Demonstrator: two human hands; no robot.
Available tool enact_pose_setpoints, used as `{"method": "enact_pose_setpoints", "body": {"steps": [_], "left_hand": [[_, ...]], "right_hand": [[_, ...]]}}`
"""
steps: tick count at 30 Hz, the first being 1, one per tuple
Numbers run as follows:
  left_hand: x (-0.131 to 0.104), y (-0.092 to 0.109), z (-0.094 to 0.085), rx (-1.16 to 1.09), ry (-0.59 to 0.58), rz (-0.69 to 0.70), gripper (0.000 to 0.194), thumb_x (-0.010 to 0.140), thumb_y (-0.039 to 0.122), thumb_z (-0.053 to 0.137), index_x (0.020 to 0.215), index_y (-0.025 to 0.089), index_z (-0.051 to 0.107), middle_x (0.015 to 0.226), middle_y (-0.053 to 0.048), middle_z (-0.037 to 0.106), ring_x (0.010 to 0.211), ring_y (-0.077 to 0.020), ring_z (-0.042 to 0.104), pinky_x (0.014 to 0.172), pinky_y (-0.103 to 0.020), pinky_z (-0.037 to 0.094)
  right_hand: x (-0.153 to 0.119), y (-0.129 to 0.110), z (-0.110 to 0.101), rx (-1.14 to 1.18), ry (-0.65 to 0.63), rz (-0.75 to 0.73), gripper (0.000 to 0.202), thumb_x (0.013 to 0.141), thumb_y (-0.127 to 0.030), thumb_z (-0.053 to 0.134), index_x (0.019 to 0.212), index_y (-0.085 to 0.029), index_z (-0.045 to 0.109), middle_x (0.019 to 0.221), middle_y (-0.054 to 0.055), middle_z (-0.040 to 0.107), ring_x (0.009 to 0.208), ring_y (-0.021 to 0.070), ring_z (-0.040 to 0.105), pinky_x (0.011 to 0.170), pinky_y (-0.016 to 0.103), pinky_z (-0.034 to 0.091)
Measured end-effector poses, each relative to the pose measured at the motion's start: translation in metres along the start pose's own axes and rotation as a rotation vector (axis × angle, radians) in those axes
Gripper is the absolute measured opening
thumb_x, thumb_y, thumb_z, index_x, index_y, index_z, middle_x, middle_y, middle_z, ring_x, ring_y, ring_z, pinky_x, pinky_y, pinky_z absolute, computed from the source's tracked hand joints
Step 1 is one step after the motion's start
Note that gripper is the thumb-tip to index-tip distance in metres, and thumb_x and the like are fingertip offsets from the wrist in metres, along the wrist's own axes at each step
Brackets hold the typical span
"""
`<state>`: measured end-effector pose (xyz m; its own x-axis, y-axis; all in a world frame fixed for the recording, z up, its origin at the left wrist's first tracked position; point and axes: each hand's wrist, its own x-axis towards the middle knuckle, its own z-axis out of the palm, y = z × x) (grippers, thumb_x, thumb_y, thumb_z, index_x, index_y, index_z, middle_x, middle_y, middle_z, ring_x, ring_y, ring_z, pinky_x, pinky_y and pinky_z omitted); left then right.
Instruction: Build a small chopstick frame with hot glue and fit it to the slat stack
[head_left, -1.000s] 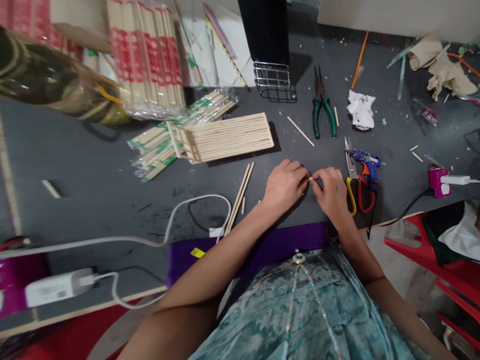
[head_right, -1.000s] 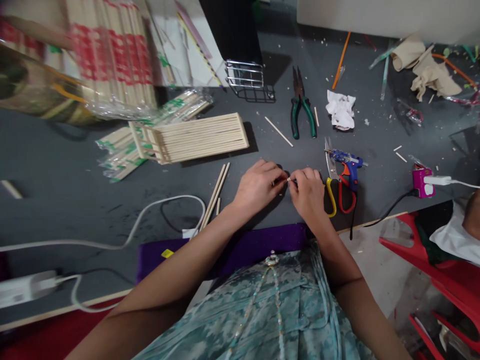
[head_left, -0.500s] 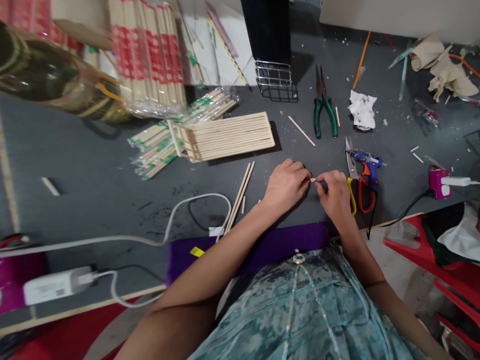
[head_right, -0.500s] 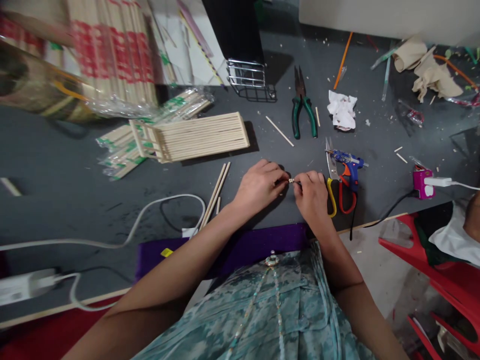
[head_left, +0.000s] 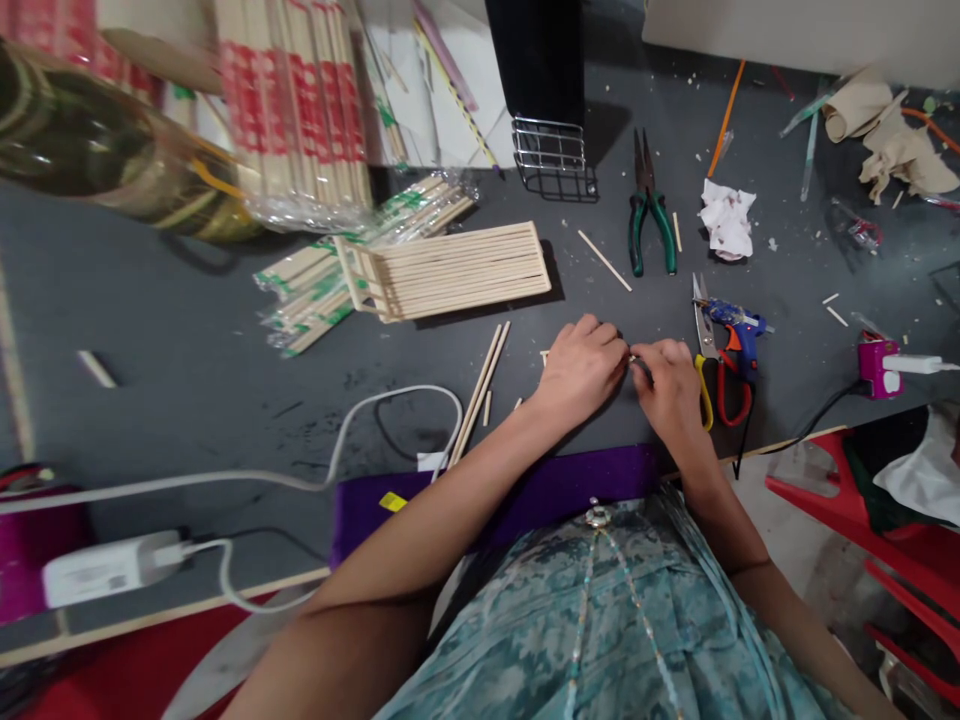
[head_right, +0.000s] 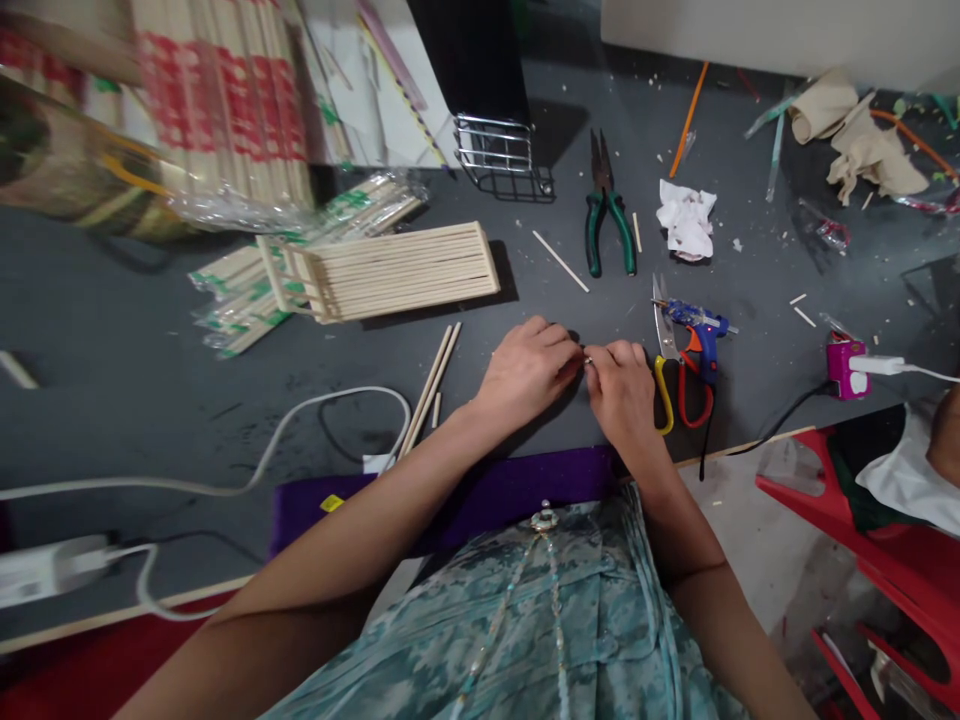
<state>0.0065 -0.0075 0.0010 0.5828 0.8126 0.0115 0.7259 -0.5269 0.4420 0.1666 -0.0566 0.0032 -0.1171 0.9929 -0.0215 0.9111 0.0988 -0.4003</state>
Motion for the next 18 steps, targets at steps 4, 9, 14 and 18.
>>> {"method": "enact_pose_setpoints", "body": {"steps": [4,9,14,18], "left_hand": [[0.001,0.001,0.000,-0.022,0.021,-0.001,0.023,0.096,0.019,0.053,0.080,0.018,0.070,0.084,-0.011,0.065,0.092,-0.0299,0.054,0.070,-0.041,0.039],[0.002,0.001,0.000,0.046,0.001,0.012,0.022,0.096,0.019,0.053,0.081,0.018,0.070,0.085,-0.011,0.065,0.094,-0.0295,0.054,0.071,-0.040,0.039],[0.001,-0.001,0.001,-0.005,0.007,-0.001,0.021,0.096,0.020,0.053,0.087,0.018,0.071,0.088,-0.011,0.066,0.093,-0.0289,0.054,0.072,-0.040,0.041],[0.000,-0.002,0.001,-0.040,0.010,0.014,0.018,0.095,0.019,0.054,0.095,0.018,0.072,0.093,-0.011,0.068,0.095,-0.0287,0.054,0.074,-0.040,0.043]], "right_hand": [[0.000,0.001,0.003,0.014,0.000,0.001,0.024,0.101,-0.024,0.049,0.105,-0.023,0.072,0.096,0.009,0.064,0.092,0.0276,0.053,0.081,0.039,0.042],[-0.005,0.004,0.004,0.018,0.078,-0.011,0.022,0.102,-0.026,0.051,0.099,-0.022,0.073,0.091,0.007,0.066,0.088,0.0246,0.053,0.081,0.037,0.042],[-0.010,0.008,0.008,0.052,0.143,-0.004,0.024,0.102,-0.030,0.052,0.101,-0.022,0.075,0.092,0.008,0.065,0.089,0.0243,0.053,0.082,0.037,0.042],[-0.012,0.010,0.011,0.110,0.184,0.023,0.024,0.102,-0.032,0.053,0.101,-0.024,0.075,0.092,0.007,0.066,0.089,0.0237,0.055,0.083,0.037,0.044]]}}
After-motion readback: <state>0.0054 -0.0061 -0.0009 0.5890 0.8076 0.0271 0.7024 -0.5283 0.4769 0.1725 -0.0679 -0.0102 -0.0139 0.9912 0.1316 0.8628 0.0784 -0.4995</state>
